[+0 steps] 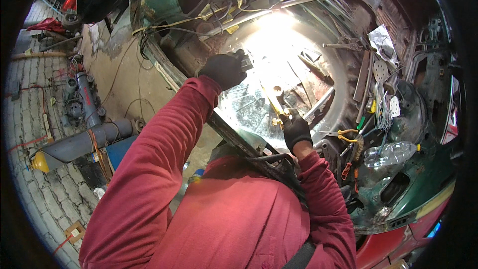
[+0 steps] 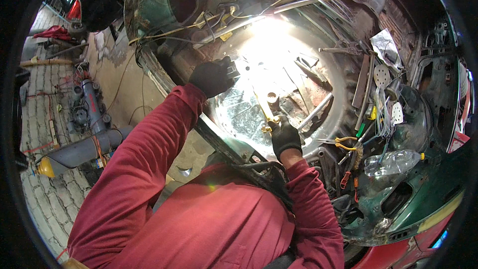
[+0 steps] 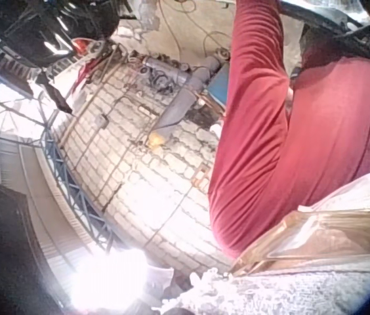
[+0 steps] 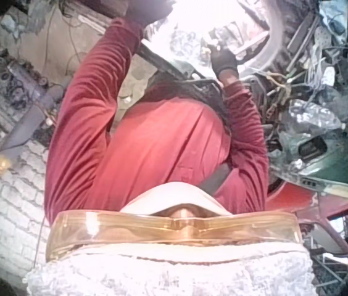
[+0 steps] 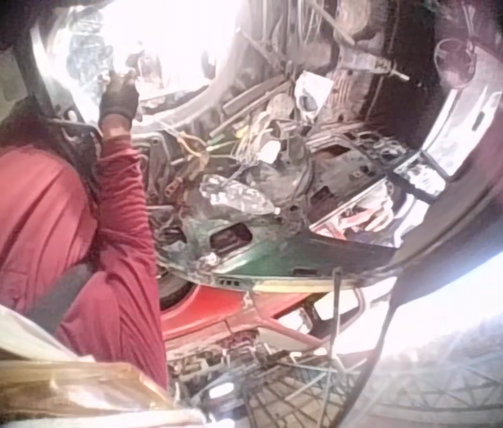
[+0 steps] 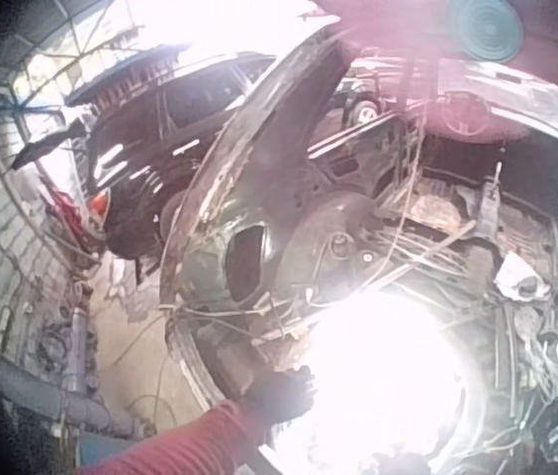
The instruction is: The person uses a welding torch to heat and weld a section of a car's inner body panel. They repeatedly apply the torch to the metal surface, then use a hammer to tap and shape the area. The process involves alternating between heating and hammering to adjust the panel's contour.
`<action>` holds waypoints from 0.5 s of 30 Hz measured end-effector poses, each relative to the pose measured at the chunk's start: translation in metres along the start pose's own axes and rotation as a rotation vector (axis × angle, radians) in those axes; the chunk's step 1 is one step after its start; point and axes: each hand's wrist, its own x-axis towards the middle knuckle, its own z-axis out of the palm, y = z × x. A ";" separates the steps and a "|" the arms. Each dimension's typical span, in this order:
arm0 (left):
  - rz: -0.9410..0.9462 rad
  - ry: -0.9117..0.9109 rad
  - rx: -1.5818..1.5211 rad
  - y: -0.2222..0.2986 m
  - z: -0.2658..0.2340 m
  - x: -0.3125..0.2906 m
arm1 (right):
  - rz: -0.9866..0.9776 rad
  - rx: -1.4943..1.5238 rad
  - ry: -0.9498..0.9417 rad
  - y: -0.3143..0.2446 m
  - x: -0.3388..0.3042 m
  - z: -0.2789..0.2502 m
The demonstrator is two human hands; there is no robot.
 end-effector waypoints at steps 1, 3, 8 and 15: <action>-0.011 0.002 -0.021 -0.001 0.002 0.001 | 0.005 -0.001 -0.011 -0.002 0.000 -0.001; -0.008 0.016 -0.060 -0.003 0.006 0.001 | 0.004 -0.017 0.000 0.004 0.001 0.003; 0.011 0.032 -0.077 -0.001 0.000 -0.002 | 0.003 -0.029 0.002 -0.002 0.001 -0.006; 0.001 -0.008 -0.081 0.000 -0.006 -0.002 | 0.011 -0.012 -0.033 -0.003 0.003 -0.015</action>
